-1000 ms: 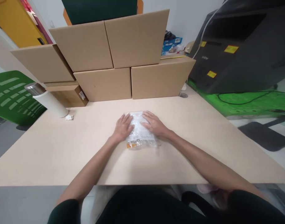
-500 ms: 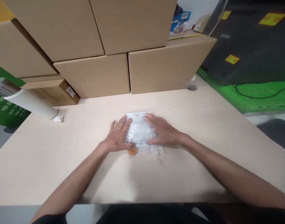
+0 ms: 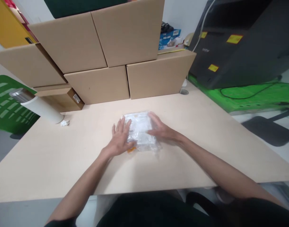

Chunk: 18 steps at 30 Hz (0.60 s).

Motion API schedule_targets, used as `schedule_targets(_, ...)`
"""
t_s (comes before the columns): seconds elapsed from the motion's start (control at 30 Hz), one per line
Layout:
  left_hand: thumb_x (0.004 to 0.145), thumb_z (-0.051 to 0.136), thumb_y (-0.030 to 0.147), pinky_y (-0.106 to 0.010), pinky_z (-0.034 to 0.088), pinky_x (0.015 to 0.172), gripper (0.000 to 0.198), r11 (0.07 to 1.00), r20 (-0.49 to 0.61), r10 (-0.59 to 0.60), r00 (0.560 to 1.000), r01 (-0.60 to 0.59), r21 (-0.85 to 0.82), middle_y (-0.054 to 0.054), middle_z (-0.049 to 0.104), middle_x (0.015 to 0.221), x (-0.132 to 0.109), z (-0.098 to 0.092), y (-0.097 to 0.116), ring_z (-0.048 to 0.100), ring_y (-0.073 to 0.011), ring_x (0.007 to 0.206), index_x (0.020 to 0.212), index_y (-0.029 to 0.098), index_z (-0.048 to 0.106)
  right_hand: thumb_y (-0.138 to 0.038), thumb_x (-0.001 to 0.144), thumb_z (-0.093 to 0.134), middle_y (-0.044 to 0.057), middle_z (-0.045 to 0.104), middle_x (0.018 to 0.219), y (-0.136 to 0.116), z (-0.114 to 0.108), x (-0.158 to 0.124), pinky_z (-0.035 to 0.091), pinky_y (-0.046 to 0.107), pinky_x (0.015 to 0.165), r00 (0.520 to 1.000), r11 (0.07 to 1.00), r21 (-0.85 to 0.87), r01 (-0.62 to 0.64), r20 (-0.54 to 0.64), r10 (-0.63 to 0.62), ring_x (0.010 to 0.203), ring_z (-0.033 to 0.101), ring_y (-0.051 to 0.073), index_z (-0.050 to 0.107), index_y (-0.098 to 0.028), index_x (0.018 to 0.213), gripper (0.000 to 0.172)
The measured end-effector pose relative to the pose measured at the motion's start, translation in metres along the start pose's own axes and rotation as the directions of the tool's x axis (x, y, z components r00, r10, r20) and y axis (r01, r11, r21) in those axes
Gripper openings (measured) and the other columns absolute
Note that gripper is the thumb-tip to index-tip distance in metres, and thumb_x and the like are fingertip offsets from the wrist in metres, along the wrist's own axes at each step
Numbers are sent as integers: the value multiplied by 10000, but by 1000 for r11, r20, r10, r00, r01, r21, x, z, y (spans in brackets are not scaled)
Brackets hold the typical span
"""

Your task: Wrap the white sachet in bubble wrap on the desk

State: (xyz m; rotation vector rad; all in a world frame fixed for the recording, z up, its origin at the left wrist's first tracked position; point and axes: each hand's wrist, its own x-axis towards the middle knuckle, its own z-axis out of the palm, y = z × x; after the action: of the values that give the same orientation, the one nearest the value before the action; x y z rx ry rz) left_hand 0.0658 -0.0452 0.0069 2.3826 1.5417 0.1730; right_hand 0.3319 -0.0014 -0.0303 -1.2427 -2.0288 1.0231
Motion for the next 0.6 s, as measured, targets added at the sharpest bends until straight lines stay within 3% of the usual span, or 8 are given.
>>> schedule_targets(0.1, 933, 523, 565, -650, 37, 1185, 831, 991, -60, 136, 989, -137, -10, -160, -34, 1674, -16, 6, 22, -73, -353, 1534, 1598, 262, 127, -619, 801, 622, 163, 395, 1538, 6, 5, -9, 474, 463, 1007, 934, 950, 278, -143, -279, 222, 1334, 482, 325, 376, -243, 1486, 820)
schedule_targets(0.17, 838, 656, 603, -685, 46, 1171, 904, 981, -52, 190, 980, -188, 52, -172, 53, 1670, -17, 16, 37, -16, -408, 1528, 1574, 267, 254, -562, 747, 672, 160, 595, 1293, 8, 10, -12, 543, 394, 784, 882, 879, 431, -204, -309, 356, 1013, 647, 268, 471, -198, 1387, 762)
schedule_targets(0.27, 812, 748, 476, -722, 84, 1154, 767, 964, -74, 235, 969, -222, 149, -149, 192, 1653, -6, 34, 50, 106, -444, 1513, 1488, 281, 445, -472, 658, 742, 46, 667, 886, 3, 14, -13, 444, 268, 526, 879, 786, 582, -209, -241, 412, 620, 578, 144, 545, -169, 1251, 695)
schedule_targets(0.37, 964, 564, 305, -703, 115, 1166, 373, 964, -155, 253, 955, -236, 122, -70, 410, 1573, 2, 47, 51, 223, -377, 1504, 1333, 293, 616, -418, 606, 765, -37, 592, 648, -6, 16, -16, 353, 222, 460, 900, 744, 650, -155, -217, 378, 510, 495, 102, 619, -164, 1049, 531)
schedule_targets(0.43, 1004, 456, 256, -664, 117, 1191, 328, 967, -259, 248, 934, -255, 4, -46, 537, 1481, 3, 47, 50, 300, -315, 1486, 1252, 276, 670, -407, 591, 774, -49, 575, 610, -10, 14, -18, 359, 221, 472, 898, 727, 675, -122, -237, 371, 513, 500, 100, 637, -176, 927, 430)
schedule_targets(0.5, 1018, 410, 285, -599, 179, 1210, 342, 946, -413, 169, 895, -264, -187, -48, 610, 1405, 0, 40, 46, 395, -262, 1443, 1220, 256, 684, -405, 583, 788, -43, 593, 640, -11, 9, -19, 393, 234, 504, 881, 724, 686, -77, -294, 372, 538, 517, 102, 647, -189, 884, 397)
schedule_targets(0.6, 1023, 351, 413, -496, 408, 1131, 427, 851, -608, -174, 775, -193, -488, -79, 661, 1332, -5, 22, 32, 540, -246, 1332, 1242, 218, 662, -404, 581, 789, -29, 612, 696, -7, -4, -19, 436, 260, 557, 825, 754, 656, 37, -446, 347, 578, 524, 107, 667, -203, 869, 372)
